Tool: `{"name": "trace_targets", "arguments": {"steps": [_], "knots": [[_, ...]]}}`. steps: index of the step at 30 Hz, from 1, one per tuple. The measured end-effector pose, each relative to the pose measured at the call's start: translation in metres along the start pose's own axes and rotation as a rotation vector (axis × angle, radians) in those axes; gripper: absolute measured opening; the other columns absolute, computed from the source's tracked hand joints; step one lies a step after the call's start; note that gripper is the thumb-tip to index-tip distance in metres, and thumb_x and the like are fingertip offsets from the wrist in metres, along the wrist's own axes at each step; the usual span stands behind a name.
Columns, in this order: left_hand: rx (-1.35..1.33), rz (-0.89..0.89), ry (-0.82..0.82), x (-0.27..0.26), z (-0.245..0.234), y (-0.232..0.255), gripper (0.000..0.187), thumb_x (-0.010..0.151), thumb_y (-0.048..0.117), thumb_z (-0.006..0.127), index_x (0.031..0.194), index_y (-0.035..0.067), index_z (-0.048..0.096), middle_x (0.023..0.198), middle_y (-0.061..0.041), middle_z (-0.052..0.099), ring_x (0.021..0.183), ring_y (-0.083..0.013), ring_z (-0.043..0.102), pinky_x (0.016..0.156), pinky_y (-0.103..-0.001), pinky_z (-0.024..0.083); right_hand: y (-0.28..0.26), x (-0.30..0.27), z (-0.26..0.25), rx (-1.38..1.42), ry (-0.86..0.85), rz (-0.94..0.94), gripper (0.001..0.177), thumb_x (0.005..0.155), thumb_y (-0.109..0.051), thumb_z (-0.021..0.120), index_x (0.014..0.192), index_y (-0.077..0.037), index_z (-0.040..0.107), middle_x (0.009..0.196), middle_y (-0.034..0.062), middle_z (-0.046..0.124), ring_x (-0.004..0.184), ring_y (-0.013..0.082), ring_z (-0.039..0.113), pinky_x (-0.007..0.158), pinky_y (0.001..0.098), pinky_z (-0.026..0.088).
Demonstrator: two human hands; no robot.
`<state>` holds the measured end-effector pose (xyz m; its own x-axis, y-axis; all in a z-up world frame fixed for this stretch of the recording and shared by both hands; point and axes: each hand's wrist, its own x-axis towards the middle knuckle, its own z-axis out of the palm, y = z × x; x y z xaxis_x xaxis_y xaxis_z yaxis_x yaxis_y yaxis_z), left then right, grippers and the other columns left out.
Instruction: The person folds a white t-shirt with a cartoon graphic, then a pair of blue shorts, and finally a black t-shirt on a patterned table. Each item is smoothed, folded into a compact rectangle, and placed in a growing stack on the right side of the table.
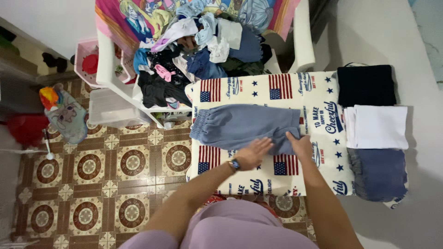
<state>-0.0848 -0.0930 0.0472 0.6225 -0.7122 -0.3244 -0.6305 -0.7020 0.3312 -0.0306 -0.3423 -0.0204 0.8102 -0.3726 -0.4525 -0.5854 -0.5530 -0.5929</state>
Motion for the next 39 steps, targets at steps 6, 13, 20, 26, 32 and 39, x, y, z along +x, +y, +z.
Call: {"name": "trace_targets", "arguments": {"steps": [6, 13, 20, 26, 32, 39], "knots": [[-0.236, -0.263, 0.151, 0.033, 0.016, 0.051, 0.103, 0.093, 0.023, 0.065, 0.162, 0.002, -0.008, 0.17, -0.023, -0.005, 0.158, -0.0347, 0.0, 0.127, -0.048, 0.009, 0.008, 0.012, -0.012, 0.546, -0.415, 0.335, 0.067, 0.085, -0.045, 0.077, 0.135, -0.002, 0.061, 0.133, 0.0128, 0.067, 0.115, 0.0251, 0.066, 0.094, 0.042, 0.052], [-0.438, -0.424, 0.245, 0.041, 0.027, 0.077, 0.097, 0.093, 0.021, 0.068, 0.166, 0.02, 0.005, 0.17, -0.023, 0.015, 0.157, -0.0375, 0.016, 0.119, -0.062, 0.025, 0.027, -0.022, -0.013, 0.569, -0.493, 0.32, 0.066, 0.085, -0.044, 0.075, 0.134, -0.002, 0.063, 0.121, 0.0122, 0.069, 0.105, 0.0256, 0.064, 0.081, 0.0432, 0.051], [-0.612, -0.308, 0.386, 0.011, 0.034, 0.07, 0.088, 0.094, 0.011, 0.067, 0.164, 0.03, 0.017, 0.169, -0.019, 0.014, 0.154, -0.0395, 0.027, 0.119, -0.06, 0.02, 0.044, -0.05, -0.039, 1.056, -0.744, 0.238, 0.093, 0.084, -0.066, 0.061, 0.14, 0.007, 0.05, 0.122, 0.0199, 0.063, 0.096, 0.0252, 0.071, 0.08, 0.0405, 0.062], [-0.791, -0.152, 0.438, -0.042, 0.046, 0.052, 0.077, 0.099, 0.018, 0.065, 0.163, 0.018, 0.023, 0.166, -0.021, 0.034, 0.101, -0.0367, 0.073, 0.105, -0.048, 0.05, 0.056, -0.06, -0.033, 0.609, -0.383, -0.181, 0.073, 0.086, 0.007, 0.061, 0.152, -0.009, 0.036, 0.14, 0.0141, 0.057, 0.109, 0.0292, 0.064, 0.087, 0.044, 0.056], [-1.051, -0.202, 0.285, -0.083, 0.064, 0.036, 0.055, 0.1, 0.024, 0.065, 0.149, 0.01, 0.044, 0.143, -0.018, 0.055, 0.105, -0.0293, 0.069, 0.102, -0.043, 0.051, 0.034, -0.044, -0.004, 0.845, -0.698, -0.358, 0.061, 0.1, -0.012, 0.054, 0.158, -0.014, 0.036, 0.149, 0.0148, 0.052, 0.127, 0.0199, 0.06, 0.106, 0.0321, 0.053], [-1.344, -0.244, 0.191, -0.139, 0.065, 0.018, 0.042, 0.1, 0.029, 0.064, 0.132, 0.002, 0.066, 0.126, -0.014, 0.072, 0.116, -0.0236, 0.063, 0.106, -0.039, 0.046, -0.021, -0.068, -0.006, 0.561, -0.982, -0.053, 0.036, 0.101, -0.019, 0.062, 0.123, 0.008, 0.071, 0.139, 0.0147, 0.06, 0.103, 0.0263, 0.066, 0.089, 0.0354, 0.056]]}}
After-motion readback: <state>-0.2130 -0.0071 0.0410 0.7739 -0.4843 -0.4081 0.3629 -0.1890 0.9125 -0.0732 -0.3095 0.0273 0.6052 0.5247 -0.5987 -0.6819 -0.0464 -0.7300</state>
